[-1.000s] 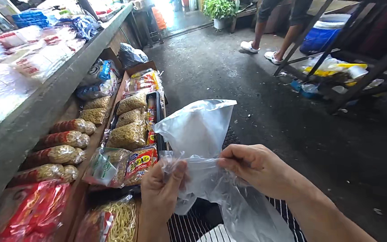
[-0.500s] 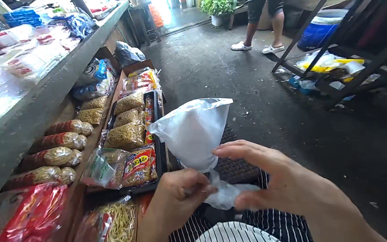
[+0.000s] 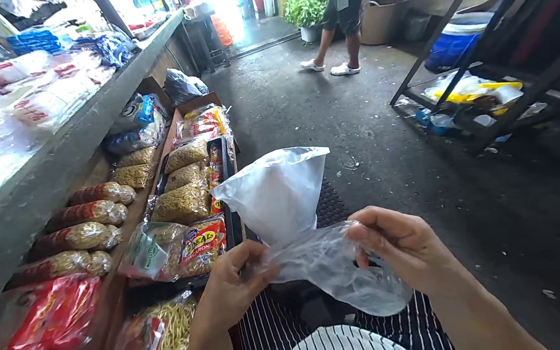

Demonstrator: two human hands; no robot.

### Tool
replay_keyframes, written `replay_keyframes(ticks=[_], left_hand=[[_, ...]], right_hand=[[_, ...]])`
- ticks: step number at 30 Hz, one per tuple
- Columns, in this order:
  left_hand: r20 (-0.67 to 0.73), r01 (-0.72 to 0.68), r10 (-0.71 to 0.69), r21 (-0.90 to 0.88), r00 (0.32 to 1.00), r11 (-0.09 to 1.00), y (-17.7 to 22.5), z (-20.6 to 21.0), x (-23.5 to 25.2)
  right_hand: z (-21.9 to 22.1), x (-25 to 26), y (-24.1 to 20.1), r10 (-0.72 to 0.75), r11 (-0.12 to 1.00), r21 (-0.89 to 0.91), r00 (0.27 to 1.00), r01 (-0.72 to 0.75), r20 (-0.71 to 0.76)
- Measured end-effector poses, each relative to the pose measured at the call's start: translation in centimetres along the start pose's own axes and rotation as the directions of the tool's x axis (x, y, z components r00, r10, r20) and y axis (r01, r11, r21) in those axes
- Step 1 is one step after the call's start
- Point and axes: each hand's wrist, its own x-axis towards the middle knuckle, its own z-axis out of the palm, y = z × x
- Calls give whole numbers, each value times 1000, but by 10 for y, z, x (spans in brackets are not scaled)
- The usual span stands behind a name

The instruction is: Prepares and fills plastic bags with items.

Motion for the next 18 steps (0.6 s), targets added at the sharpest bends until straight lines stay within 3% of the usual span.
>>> replay_keyframes(ticks=[5,9,11,13,16,18], left_hand=[[-190,-186,125,-348,974,919,-3,3,8],[-288,-158,51,-361,956,919,9,9,10],[-246,-118,38,-320,969,940,9,10,8],[-121,-56,23,-276,992,960,10,9,5],[124,-62,103,-298,987,953,-1,7,6],[181,-112,180,-333,967,936,-11,4,9]], right_hand=[[2,-11,8,118,993,-1,993,-118,-4],[0,-7,11,57,997,-47,998,-55,37],[-6,0,15,-75,997,7,992,74,102],[-6,7,17,-180,965,218,972,145,149],[3,9,18,-202,813,579,963,62,181],[6,9,18,-179,745,666,960,-11,216]])
